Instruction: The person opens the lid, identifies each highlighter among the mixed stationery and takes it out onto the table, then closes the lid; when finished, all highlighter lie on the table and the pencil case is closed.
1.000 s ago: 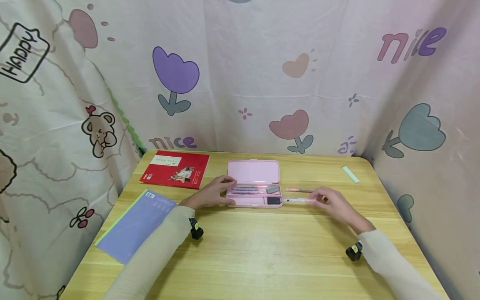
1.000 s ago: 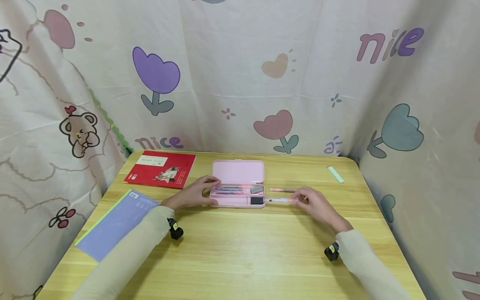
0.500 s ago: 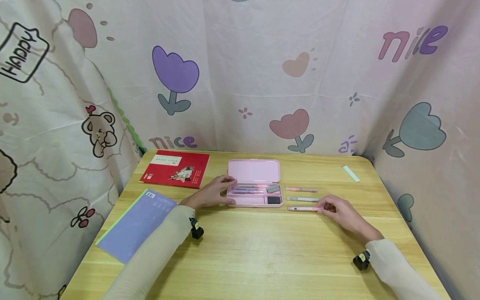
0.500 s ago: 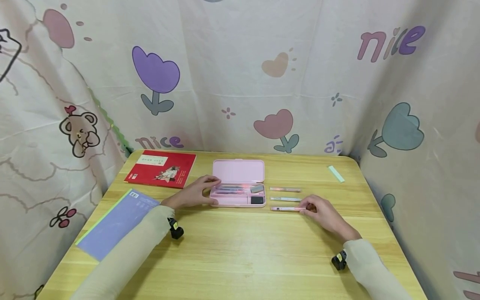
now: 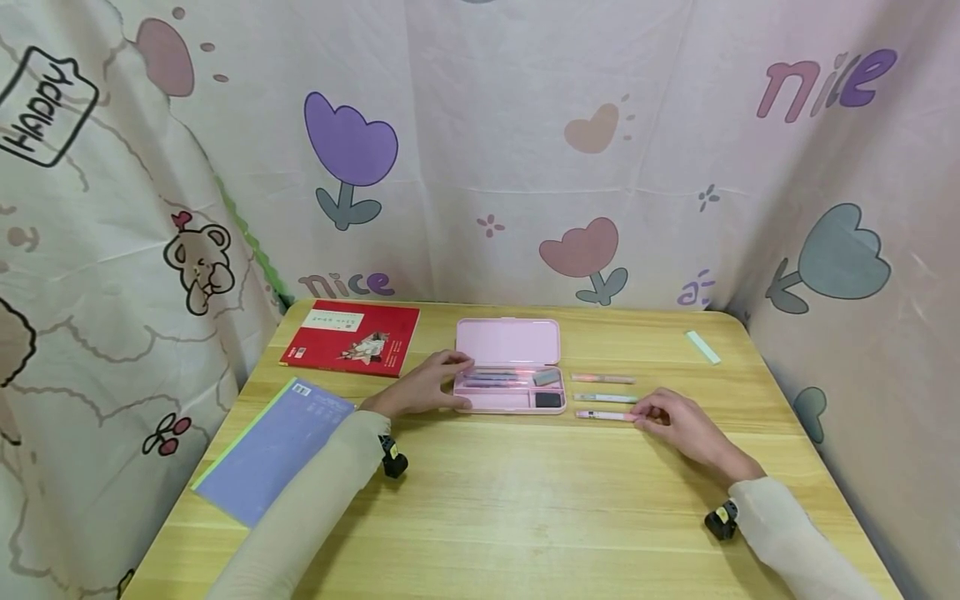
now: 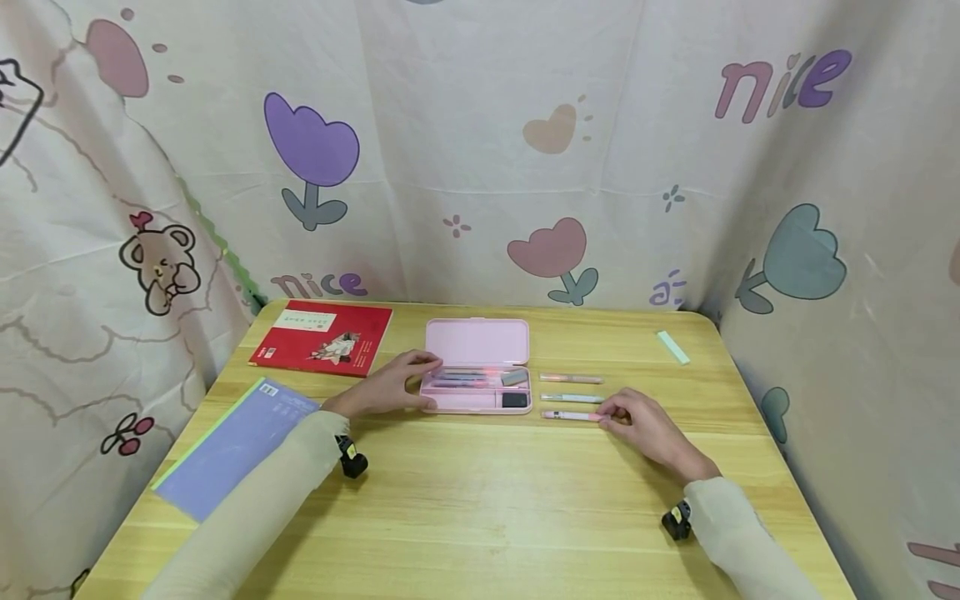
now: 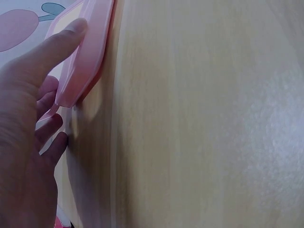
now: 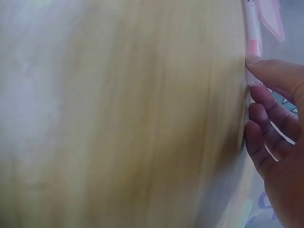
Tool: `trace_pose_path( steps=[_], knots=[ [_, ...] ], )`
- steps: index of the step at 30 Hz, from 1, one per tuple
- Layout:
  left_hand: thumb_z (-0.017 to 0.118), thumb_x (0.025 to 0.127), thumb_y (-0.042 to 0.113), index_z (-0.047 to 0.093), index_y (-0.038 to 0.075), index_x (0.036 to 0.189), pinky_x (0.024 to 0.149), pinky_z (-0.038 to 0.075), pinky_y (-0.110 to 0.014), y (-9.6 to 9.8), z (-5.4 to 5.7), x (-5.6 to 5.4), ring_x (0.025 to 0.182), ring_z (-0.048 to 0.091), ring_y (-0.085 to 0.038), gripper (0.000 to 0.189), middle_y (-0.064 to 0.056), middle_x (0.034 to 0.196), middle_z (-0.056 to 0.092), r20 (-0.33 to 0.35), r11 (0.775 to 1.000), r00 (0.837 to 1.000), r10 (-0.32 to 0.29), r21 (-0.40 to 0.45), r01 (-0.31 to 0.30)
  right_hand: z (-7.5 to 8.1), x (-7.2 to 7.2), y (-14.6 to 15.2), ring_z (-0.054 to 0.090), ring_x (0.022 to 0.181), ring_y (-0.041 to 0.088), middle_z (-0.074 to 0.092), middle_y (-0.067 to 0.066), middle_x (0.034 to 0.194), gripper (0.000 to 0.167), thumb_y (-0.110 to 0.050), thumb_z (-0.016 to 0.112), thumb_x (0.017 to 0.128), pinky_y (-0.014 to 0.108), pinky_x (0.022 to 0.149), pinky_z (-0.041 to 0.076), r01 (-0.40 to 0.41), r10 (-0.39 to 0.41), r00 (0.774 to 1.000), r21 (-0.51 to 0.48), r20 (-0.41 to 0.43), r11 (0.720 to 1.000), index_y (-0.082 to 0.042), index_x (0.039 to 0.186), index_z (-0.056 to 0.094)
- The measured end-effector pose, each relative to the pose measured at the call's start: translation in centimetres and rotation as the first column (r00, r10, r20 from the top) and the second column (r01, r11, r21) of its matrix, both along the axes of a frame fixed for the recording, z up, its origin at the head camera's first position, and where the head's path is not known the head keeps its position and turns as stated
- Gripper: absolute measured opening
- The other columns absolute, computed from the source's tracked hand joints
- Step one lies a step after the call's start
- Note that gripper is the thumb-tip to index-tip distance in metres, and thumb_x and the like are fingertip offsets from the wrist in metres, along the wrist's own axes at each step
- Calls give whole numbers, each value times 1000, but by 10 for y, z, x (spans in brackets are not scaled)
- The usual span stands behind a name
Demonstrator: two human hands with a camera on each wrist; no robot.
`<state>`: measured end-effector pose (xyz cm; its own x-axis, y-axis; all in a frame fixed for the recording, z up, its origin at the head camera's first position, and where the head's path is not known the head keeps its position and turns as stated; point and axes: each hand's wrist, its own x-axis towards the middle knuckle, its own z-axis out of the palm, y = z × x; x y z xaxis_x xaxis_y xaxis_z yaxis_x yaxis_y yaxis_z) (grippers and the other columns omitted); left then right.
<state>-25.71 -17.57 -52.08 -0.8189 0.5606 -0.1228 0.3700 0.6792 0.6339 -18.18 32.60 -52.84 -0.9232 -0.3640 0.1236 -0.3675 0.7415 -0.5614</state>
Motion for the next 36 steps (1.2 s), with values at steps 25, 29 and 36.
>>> trace_pose_path(
  steps=[25,29,36],
  knots=[
    [84,91,56,45,19,167,133,29,-64,-1,-1,-1,164,29,-35,94,-8,173,37,8,1000,1000,3,6,-3,35,-36,-42,65,92,13,73,3,105,20,-21,80,101,25,80,58,-9,7,999,-67,-36,998,-8,117,79],
    [85,91,56,45,20,168,134,29,-62,0,-2,-2,163,30,-34,93,-7,172,38,6,1000,1000,2,-3,-2,39,-51,-76,66,96,15,76,3,111,23,-24,78,103,28,83,59,-65,66,998,-78,15,995,-10,121,79],
    [85,91,56,45,19,167,133,30,-63,-1,-3,-2,163,30,-35,94,-8,172,38,-3,1000,1000,-2,7,2,36,-71,-133,64,95,17,77,6,111,21,-15,78,102,29,82,58,-210,217,974,-95,71,973,-5,120,80]
  ],
)
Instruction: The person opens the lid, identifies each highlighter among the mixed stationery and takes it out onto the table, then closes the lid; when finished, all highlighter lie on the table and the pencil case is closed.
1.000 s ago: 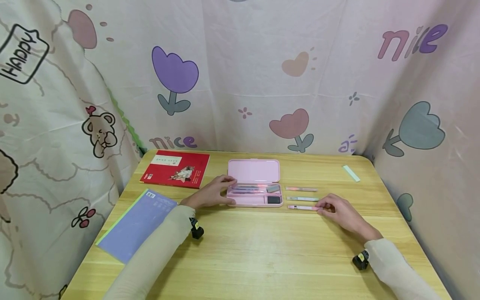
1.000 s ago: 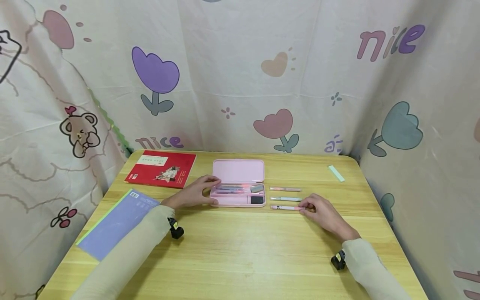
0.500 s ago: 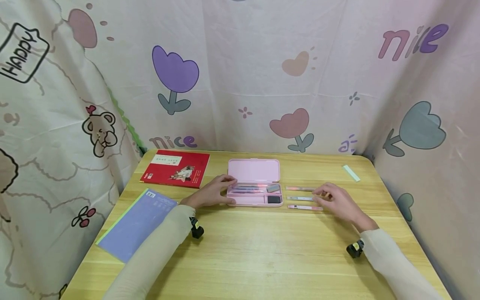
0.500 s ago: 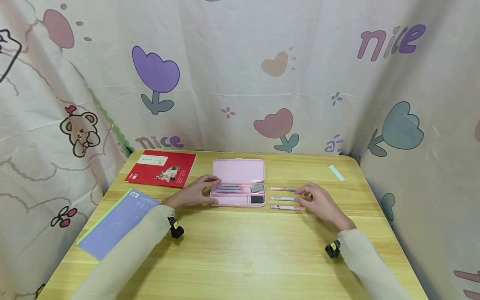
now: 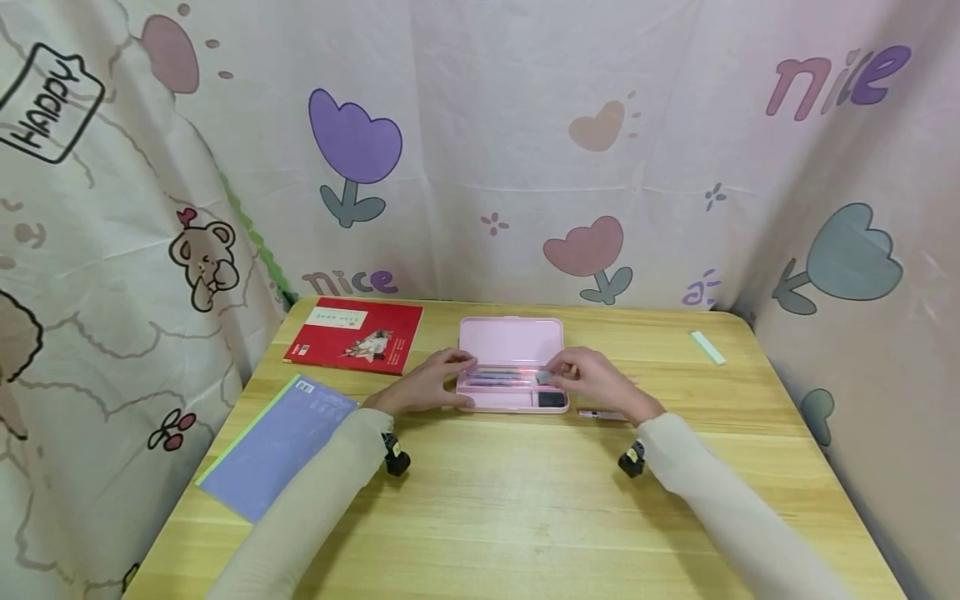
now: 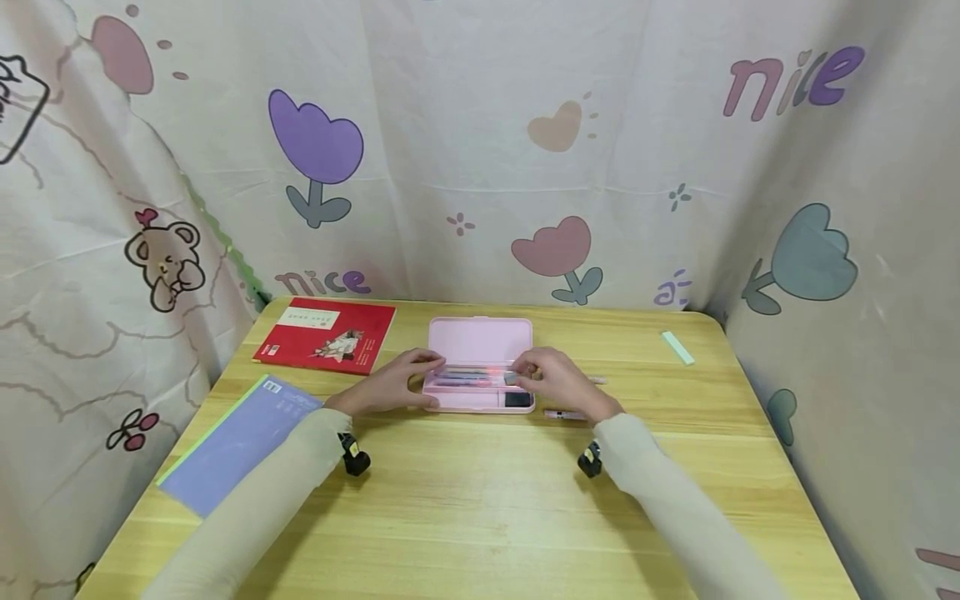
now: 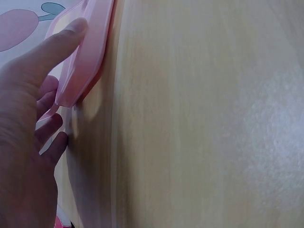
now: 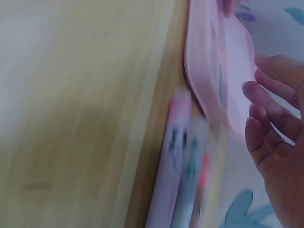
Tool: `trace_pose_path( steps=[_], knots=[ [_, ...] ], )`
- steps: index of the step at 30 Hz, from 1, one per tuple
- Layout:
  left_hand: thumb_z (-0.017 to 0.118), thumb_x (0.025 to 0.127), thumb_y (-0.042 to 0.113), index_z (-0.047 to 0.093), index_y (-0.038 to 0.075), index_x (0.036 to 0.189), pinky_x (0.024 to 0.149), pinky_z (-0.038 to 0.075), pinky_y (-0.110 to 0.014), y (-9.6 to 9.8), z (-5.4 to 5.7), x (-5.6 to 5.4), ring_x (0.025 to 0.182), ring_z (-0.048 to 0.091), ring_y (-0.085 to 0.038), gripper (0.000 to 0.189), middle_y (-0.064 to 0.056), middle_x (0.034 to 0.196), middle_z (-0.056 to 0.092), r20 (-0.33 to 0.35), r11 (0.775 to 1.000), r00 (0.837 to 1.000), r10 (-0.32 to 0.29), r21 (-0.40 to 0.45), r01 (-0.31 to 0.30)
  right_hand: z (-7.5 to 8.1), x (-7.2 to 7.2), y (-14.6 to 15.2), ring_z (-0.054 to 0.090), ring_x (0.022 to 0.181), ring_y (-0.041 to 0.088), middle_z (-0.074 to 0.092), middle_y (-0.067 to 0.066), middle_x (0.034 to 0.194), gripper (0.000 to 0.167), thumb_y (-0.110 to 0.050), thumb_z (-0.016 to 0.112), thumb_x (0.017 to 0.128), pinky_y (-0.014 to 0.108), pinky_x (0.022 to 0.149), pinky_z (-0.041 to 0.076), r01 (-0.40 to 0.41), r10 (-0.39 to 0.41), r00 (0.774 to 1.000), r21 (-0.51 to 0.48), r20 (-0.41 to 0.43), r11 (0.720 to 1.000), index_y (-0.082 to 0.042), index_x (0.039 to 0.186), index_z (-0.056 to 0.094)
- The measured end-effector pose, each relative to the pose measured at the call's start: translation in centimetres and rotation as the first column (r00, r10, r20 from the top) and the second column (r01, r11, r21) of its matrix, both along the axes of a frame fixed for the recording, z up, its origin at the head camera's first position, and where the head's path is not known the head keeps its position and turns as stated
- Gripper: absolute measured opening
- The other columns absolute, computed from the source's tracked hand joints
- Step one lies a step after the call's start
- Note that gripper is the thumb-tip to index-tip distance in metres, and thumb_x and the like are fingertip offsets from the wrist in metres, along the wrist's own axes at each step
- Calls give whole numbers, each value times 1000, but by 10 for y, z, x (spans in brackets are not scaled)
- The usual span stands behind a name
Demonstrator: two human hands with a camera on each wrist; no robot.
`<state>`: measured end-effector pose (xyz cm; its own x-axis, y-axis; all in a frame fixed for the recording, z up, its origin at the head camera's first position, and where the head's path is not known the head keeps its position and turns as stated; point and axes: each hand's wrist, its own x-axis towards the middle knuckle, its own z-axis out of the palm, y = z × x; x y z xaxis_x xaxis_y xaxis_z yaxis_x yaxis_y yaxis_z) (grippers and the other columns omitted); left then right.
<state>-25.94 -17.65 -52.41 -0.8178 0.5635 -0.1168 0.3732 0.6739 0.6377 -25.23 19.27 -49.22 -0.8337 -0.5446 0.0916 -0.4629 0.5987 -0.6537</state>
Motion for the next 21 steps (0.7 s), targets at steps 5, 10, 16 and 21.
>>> trace_pose_path(
  steps=[5,10,16,21],
  knots=[
    [85,91,57,45,20,167,133,29,-62,0,0,1,163,30,-34,94,-7,172,38,-4,1000,1000,4,-6,-4,-6,-7,-29,67,96,12,78,1,110,20,-18,77,103,33,88,60,-72,73,997,64,-4,995,-8,120,81],
    [85,90,57,45,19,167,134,29,-60,0,0,0,163,30,-33,94,-6,172,39,-5,1000,1000,7,-9,-7,-8,-9,-44,66,93,10,79,2,107,20,-16,77,103,32,87,60,-101,107,994,144,-30,984,-6,120,80],
    [85,90,57,45,20,167,134,30,-61,1,1,0,162,31,-32,94,-6,172,39,3,1000,1000,13,-11,-13,-6,-10,-51,68,93,11,78,2,105,17,-12,76,103,33,87,62,-104,107,994,162,-8,981,-5,118,78],
    [85,90,57,45,21,167,132,31,-62,0,0,-1,161,32,-33,93,-6,172,38,11,1000,1000,16,-7,-16,-5,-11,-55,66,90,10,76,1,99,12,-9,75,103,32,85,61,-116,115,993,161,14,980,-6,114,77]
  ],
)
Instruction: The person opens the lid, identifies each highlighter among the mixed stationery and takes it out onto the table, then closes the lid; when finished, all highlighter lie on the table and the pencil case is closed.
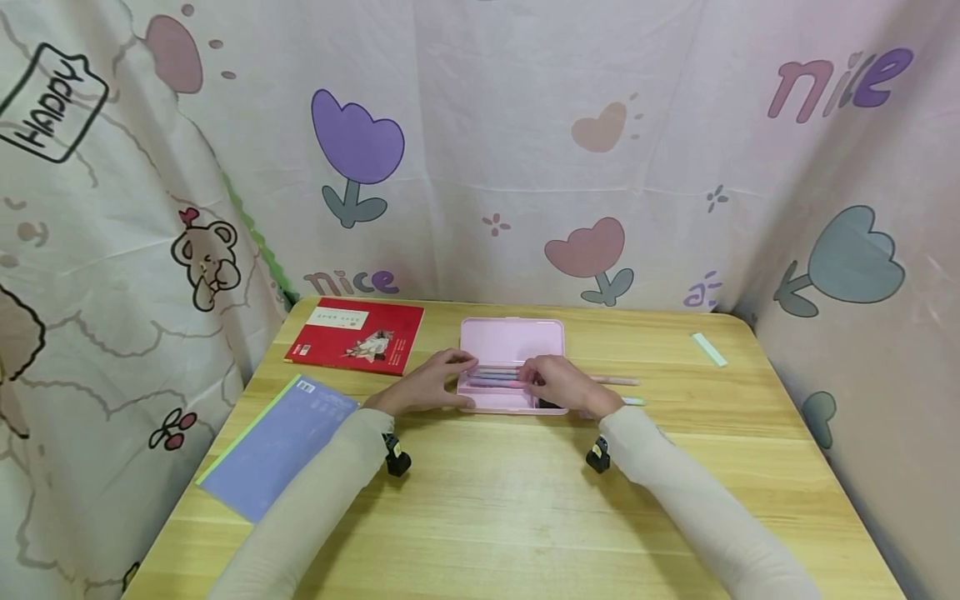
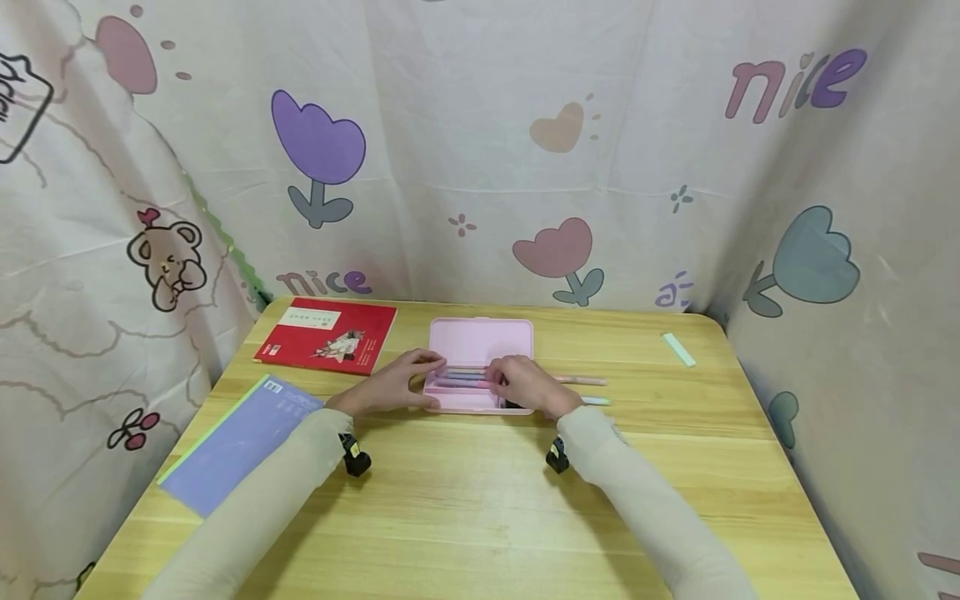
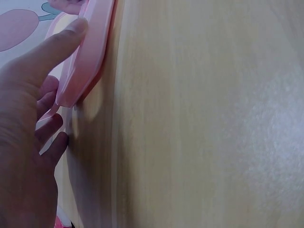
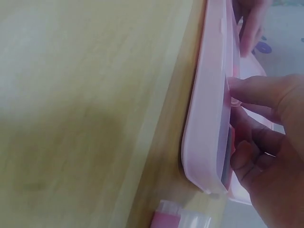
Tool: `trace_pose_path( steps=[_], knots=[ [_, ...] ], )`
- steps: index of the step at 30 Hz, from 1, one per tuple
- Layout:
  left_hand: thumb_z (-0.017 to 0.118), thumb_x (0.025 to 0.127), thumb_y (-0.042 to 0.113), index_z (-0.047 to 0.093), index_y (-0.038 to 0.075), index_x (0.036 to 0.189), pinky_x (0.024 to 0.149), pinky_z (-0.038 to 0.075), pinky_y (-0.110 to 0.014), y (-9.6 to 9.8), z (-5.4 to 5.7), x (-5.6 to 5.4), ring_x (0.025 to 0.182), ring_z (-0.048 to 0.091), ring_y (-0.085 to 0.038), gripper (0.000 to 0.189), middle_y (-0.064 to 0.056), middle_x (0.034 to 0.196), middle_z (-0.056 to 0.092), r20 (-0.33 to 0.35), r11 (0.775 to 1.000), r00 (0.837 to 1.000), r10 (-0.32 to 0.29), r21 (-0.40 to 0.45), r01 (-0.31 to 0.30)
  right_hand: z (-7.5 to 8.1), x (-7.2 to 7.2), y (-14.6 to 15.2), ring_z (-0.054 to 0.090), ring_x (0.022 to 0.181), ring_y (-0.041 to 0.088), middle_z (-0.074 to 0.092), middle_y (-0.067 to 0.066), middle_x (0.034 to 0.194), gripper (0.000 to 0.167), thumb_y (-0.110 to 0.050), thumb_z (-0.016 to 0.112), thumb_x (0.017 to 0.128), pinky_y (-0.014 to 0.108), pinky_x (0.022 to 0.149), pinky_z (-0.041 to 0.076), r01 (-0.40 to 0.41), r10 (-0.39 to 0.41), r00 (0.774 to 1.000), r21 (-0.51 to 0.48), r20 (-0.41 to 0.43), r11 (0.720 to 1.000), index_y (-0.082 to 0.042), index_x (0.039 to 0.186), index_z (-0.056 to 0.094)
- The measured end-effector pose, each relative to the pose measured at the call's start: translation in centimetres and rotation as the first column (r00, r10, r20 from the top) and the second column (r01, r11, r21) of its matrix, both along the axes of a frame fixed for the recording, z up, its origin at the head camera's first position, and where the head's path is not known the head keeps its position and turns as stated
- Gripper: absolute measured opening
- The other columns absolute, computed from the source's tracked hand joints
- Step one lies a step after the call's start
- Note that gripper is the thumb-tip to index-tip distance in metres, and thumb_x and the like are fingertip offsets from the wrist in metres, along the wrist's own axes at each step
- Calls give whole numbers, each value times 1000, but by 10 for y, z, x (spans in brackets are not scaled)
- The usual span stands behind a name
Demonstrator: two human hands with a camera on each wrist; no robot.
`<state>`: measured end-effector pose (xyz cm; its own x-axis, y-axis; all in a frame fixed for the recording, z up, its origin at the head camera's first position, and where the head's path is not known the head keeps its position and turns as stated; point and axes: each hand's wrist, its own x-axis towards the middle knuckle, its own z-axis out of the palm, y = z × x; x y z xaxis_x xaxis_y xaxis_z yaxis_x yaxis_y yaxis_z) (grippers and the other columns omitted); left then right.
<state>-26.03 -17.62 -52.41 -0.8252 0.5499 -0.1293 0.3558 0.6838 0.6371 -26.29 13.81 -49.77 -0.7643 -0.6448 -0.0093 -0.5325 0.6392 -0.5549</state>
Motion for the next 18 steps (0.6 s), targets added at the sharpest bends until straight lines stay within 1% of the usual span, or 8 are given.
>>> trace_pose_path(
  steps=[6,9,11,14,16,18],
  knots=[
    [85,90,57,46,22,167,132,31,-63,0,-1,0,161,31,-33,93,-6,172,38,-1,1000,1000,0,0,0,-2,1,4,66,89,10,76,0,98,9,-12,76,104,31,83,60,17,-17,1000,-46,-5,999,-7,111,79],
    [85,90,57,46,21,167,133,31,-62,1,-1,0,162,31,-33,93,-6,172,38,-7,1000,1000,-4,-1,4,0,1,13,67,92,13,76,1,102,11,-13,74,105,34,85,61,45,-46,999,-79,-18,996,-8,113,79],
    [85,90,56,46,20,167,133,30,-61,1,-1,-1,162,31,-33,94,-6,172,39,-14,1000,1000,-9,-1,9,3,2,22,68,95,15,76,3,105,11,-12,73,105,36,87,61,80,-82,996,-106,-16,991,-8,114,78],
    [85,91,56,45,19,167,134,30,-60,1,-1,0,162,31,-33,94,-7,172,39,-18,1000,1000,-14,0,14,10,2,39,69,98,18,76,6,108,12,-9,73,104,39,89,62,120,-126,991,-146,-37,982,-6,115,78],
    [85,91,57,45,19,167,133,31,-61,0,0,0,162,32,-33,94,-7,172,39,-15,1000,1000,-14,2,14,14,2,52,69,98,19,76,6,108,12,-8,74,103,39,88,63,141,-151,987,-166,-49,976,-6,115,78],
    [84,91,57,45,19,167,133,31,-61,0,0,0,162,32,-33,94,-7,172,39,-14,1000,1000,-13,-2,13,17,2,68,69,98,20,77,6,107,12,-8,75,103,37,87,63,153,-169,982,-172,-79,973,-7,114,79]
  ],
)
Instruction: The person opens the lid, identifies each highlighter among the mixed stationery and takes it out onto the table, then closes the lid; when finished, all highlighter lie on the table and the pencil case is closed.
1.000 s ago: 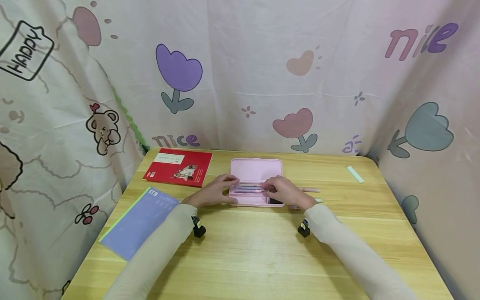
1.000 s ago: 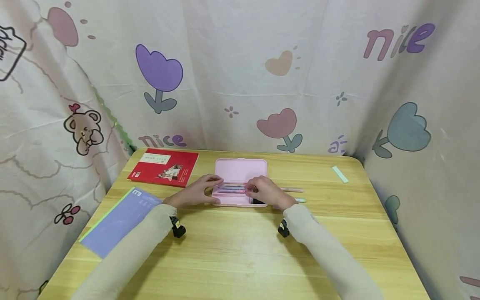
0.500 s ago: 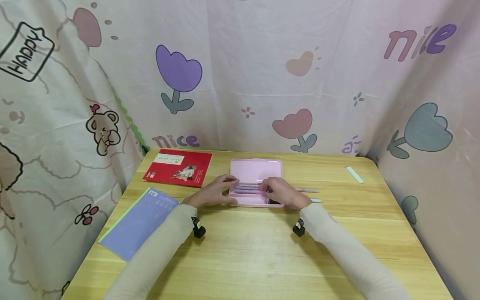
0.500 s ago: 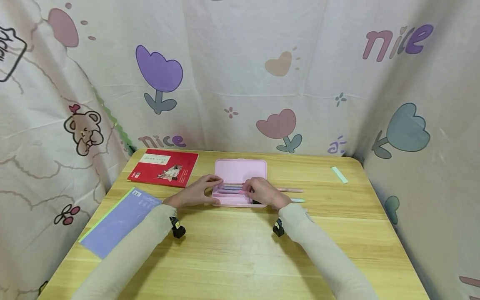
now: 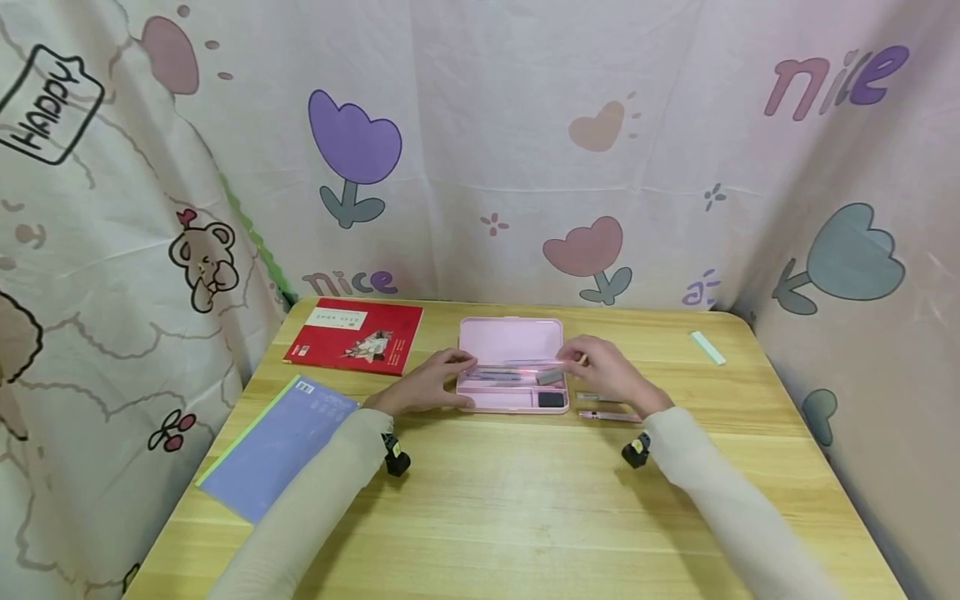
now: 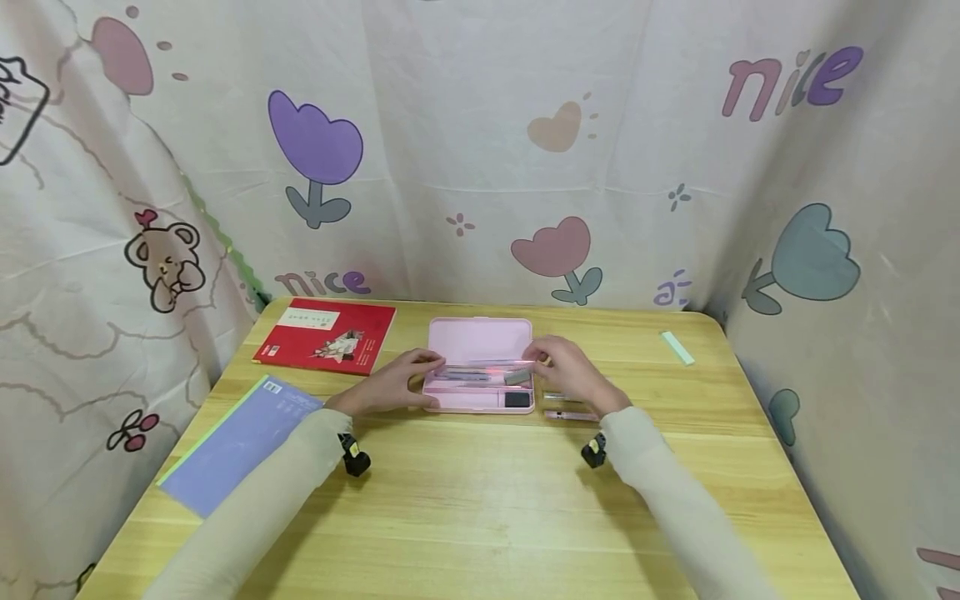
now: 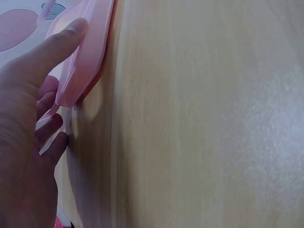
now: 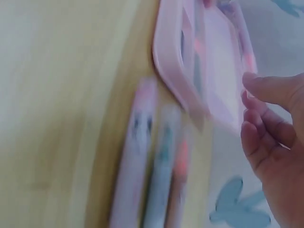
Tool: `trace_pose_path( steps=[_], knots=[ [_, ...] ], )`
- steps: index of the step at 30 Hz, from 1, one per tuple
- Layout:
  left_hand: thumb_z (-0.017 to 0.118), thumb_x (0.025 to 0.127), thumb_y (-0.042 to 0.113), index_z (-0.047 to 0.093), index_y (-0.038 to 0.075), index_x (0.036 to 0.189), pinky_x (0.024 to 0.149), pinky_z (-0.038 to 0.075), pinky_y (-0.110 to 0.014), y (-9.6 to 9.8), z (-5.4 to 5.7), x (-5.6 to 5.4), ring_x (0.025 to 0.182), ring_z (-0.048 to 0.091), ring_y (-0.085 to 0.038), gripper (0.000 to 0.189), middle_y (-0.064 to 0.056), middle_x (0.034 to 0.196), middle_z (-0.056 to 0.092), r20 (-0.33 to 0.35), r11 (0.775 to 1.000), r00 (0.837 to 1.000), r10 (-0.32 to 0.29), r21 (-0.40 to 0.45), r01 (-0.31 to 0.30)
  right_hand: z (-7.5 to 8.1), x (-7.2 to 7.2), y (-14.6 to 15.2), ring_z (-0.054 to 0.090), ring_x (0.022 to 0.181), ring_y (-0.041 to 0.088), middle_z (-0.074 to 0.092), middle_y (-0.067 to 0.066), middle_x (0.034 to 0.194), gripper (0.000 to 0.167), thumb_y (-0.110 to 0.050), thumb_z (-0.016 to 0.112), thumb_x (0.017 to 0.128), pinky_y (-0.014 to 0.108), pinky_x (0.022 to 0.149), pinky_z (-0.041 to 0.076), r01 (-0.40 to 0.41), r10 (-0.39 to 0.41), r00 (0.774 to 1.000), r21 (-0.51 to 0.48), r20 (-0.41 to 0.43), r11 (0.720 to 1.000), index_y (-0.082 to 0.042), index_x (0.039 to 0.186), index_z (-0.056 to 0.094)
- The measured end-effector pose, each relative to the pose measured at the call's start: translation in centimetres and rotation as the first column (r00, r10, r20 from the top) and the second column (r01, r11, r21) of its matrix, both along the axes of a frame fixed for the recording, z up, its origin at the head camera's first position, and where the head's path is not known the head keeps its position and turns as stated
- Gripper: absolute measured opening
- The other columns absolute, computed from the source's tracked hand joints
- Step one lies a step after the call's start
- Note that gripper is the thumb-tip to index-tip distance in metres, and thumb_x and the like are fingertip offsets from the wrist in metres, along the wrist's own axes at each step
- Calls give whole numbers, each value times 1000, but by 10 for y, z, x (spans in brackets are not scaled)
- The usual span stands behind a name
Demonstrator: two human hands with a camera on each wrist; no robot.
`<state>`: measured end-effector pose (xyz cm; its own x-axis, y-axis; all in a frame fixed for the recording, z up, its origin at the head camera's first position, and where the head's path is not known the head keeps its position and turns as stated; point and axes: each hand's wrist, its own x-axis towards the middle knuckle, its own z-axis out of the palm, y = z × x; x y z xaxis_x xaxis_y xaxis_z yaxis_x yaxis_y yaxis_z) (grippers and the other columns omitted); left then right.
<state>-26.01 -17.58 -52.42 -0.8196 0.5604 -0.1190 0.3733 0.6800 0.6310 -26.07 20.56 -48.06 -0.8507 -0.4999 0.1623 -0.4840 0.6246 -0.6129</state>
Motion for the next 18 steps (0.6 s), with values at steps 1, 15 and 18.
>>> trace_pose_path(
  steps=[1,15,18],
  knots=[
    [84,91,57,45,20,167,133,31,-61,0,0,0,162,32,-33,94,-7,172,39,1,1000,1000,1,0,-1,2,1,8,69,98,20,77,6,107,12,-8,75,102,37,87,63,15,-15,1000,0,-7,1000,-7,113,79],
    [85,91,55,44,20,168,133,30,-61,-1,1,0,163,30,-34,93,-7,173,38,3,1000,1000,4,-13,-4,16,25,139,64,91,8,77,10,104,13,-5,77,101,16,78,55,204,-199,967,18,-158,979,-5,114,79],
    [84,91,55,45,19,168,133,30,-62,0,1,0,163,30,-34,93,-8,173,38,0,1000,1000,-1,-9,1,13,34,163,60,89,-1,77,10,103,12,-5,78,100,11,76,51,242,-235,957,19,-171,970,-6,112,80]
  ],
)
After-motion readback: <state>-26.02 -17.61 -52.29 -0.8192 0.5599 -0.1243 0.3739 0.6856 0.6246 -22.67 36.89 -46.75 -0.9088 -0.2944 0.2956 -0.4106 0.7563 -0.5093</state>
